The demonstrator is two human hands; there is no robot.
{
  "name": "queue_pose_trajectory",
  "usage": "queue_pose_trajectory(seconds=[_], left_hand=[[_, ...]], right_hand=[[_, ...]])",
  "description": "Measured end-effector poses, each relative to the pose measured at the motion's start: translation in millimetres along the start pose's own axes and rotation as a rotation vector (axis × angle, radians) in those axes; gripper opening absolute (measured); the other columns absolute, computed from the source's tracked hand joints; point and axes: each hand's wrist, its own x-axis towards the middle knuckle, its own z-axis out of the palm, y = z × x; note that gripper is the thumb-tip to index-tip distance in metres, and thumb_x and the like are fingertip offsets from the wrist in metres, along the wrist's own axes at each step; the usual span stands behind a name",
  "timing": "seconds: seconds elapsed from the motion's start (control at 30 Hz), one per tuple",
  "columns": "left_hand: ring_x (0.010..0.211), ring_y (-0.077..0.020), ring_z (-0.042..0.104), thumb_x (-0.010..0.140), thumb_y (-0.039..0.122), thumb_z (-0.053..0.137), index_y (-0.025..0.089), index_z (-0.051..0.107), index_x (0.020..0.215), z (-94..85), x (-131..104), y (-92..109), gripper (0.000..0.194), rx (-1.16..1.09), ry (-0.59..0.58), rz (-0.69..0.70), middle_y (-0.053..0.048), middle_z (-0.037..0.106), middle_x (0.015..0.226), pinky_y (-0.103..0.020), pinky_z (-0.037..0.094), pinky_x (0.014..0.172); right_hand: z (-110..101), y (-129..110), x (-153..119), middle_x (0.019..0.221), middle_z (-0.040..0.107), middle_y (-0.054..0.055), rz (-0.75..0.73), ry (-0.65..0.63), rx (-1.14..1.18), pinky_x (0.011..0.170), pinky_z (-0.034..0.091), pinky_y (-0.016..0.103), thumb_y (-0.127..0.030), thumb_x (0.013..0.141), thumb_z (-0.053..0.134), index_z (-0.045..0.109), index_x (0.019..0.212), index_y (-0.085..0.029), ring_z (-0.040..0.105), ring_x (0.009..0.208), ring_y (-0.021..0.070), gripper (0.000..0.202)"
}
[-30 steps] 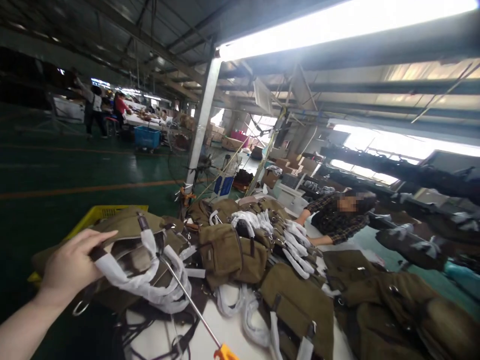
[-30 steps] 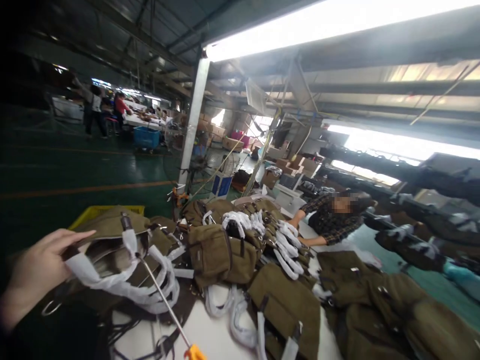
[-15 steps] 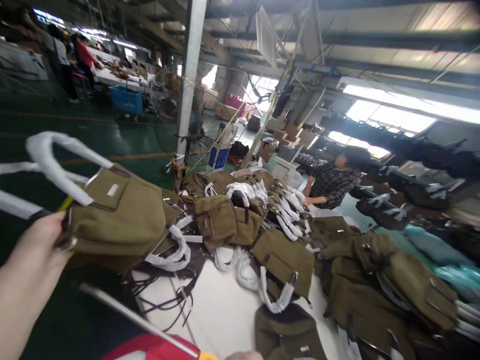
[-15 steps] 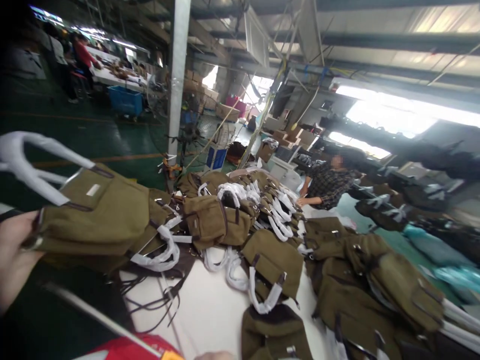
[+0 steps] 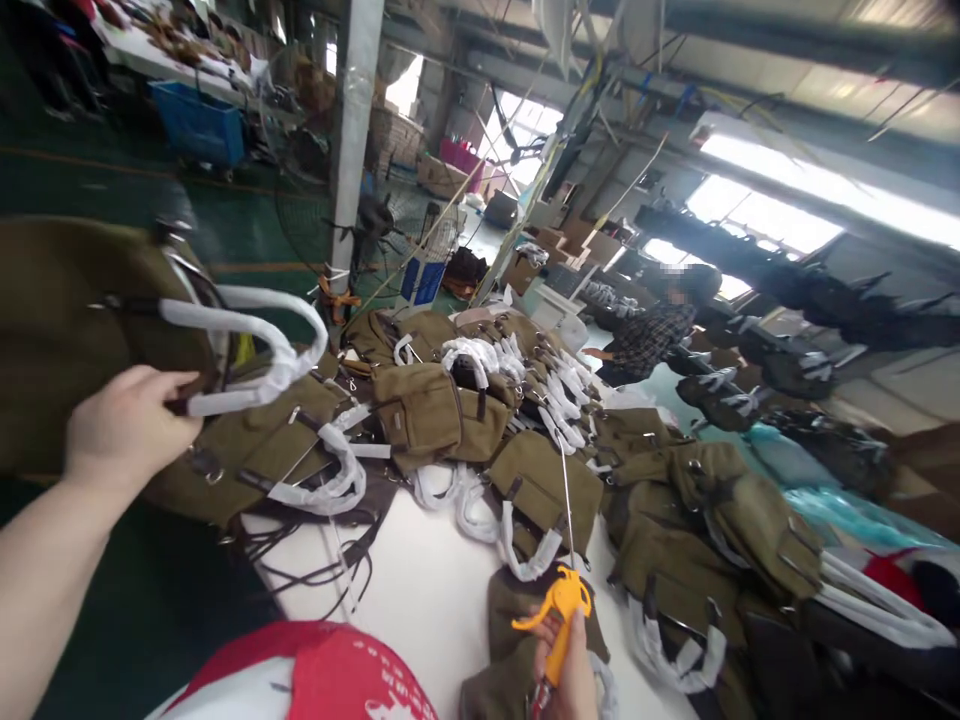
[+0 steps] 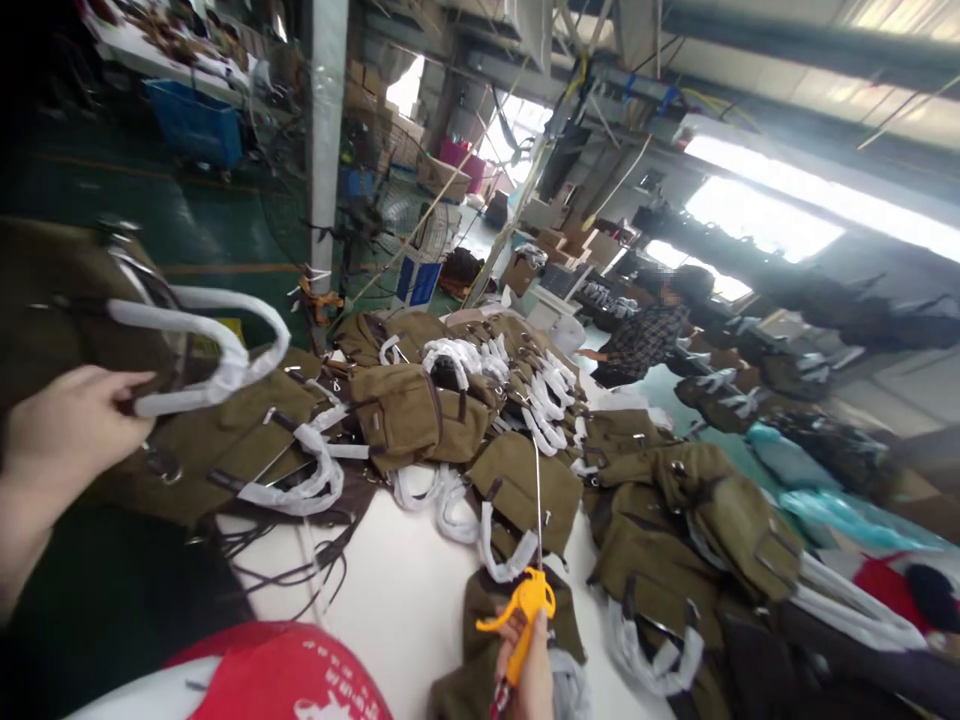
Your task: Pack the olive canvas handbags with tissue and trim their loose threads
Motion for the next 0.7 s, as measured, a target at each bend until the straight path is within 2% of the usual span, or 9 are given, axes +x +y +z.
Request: queue_pose_trajectory(seconds=[0.07,0.17,0.23,0.3,0.37,0.43,0.53,0.63,0.7], left_hand=[[0.117,-0.0351,0.055,0.088,0.039,0.052,0.014,0.066,0.119,37.7,-1.1,-7.0,0.042,0.059,-0.182,0.063,-0.014,0.056,0.126,-0.054,0.048,0.098],[0.143,-0.0507,0.02,0.086,0.038,0.058,0.006,0.066,0.117,102.9,-16.8,-24.1,0.045,0.048,-0.243,0.092,-0.027,0.025,0.154,-0.068,0.024,0.111],[0.143,-0.053,0.019,0.09,0.032,0.052,0.003,0.057,0.129,135.8,-27.1,-39.1,0.048,0.028,-0.255,0.052,-0.033,0.02,0.154,-0.067,0.028,0.109],[0.14,-0.052,0.028,0.094,0.024,0.042,-0.004,0.042,0.14,153.9,-29.7,-57.5,0.054,0.02,-0.247,-0.013,-0.039,0.026,0.149,-0.063,0.035,0.106],[0.133,-0.0505,0.04,0.095,0.02,0.034,-0.011,0.034,0.141,158.9,-23.8,-78.9,0.055,0.021,-0.249,-0.084,-0.041,0.037,0.141,-0.059,0.041,0.102],[0.119,-0.0484,0.055,0.095,0.019,0.029,-0.013,0.039,0.136,156.4,-13.5,-99.5,0.054,0.025,-0.278,-0.139,-0.039,0.049,0.133,-0.057,0.049,0.093],[0.099,-0.0433,0.067,0.095,0.02,0.026,-0.006,0.049,0.132,147.2,-1.6,-117.2,0.051,0.033,-0.305,-0.167,-0.032,0.061,0.124,-0.054,0.054,0.079],[0.097,-0.04,0.068,0.095,0.02,0.026,0.0,0.049,0.134,135.8,-1.8,-109.4,0.05,0.044,-0.259,-0.145,-0.027,0.064,0.121,-0.051,0.054,0.079],[0.109,-0.0383,0.064,0.095,0.019,0.028,0.0,0.045,0.139,128.2,-9.4,-92.1,0.051,0.049,-0.205,-0.126,-0.026,0.06,0.13,-0.05,0.052,0.089]], right_hand=[[6.4,13.5,9.3,0.07,0.066,0.014,0.049,0.026,-0.079,0.047,0.053,0.041,-0.073,0.087,-0.001,0.067,0.077,-0.02,0.057,0.041,0.0242,0.086],[19.8,14.0,24.4,0.072,0.067,0.014,-0.019,0.098,-0.234,0.069,0.058,0.042,-0.068,0.084,0.033,0.069,0.073,-0.021,0.07,0.07,0.0307,0.06],[34.2,-2.0,37.1,0.089,0.07,0.02,-0.146,0.151,-0.342,0.088,0.054,0.047,-0.059,0.079,0.048,0.071,0.083,-0.019,0.069,0.096,0.0369,0.046],[55.2,-31.1,52.0,0.107,0.069,0.026,-0.318,0.161,-0.471,0.1,0.048,0.052,-0.052,0.081,0.049,0.071,0.095,-0.013,0.064,0.111,0.0406,0.047],[82.2,-71.6,67.1,0.118,0.065,0.026,-0.484,0.119,-0.563,0.106,0.044,0.052,-0.048,0.084,0.048,0.069,0.106,-0.009,0.061,0.118,0.0394,0.05],[113.0,-120.7,79.6,0.126,0.062,0.023,-0.635,0.069,-0.598,0.108,0.043,0.049,-0.044,0.087,0.05,0.067,0.114,-0.009,0.058,0.122,0.0355,0.047],[162.3,-201.2,90.5,0.134,0.058,0.019,-0.891,0.009,-0.637,0.11,0.043,0.045,-0.038,0.09,0.052,0.062,0.122,-0.013,0.053,0.128,0.0308,0.042],[210.2,-273.0,97.4,0.139,0.053,0.019,-1.058,-0.047,-0.687,0.112,0.04,0.044,-0.035,0.091,0.054,0.058,0.128,-0.012,0.048,0.132,0.0296,0.043],[237.9,-308.3,104.9,0.143,0.048,0.019,-1.12,-0.069,-0.748,0.115,0.036,0.043,-0.032,0.088,0.058,0.055,0.132,-0.01,0.043,0.136,0.03,0.049]])
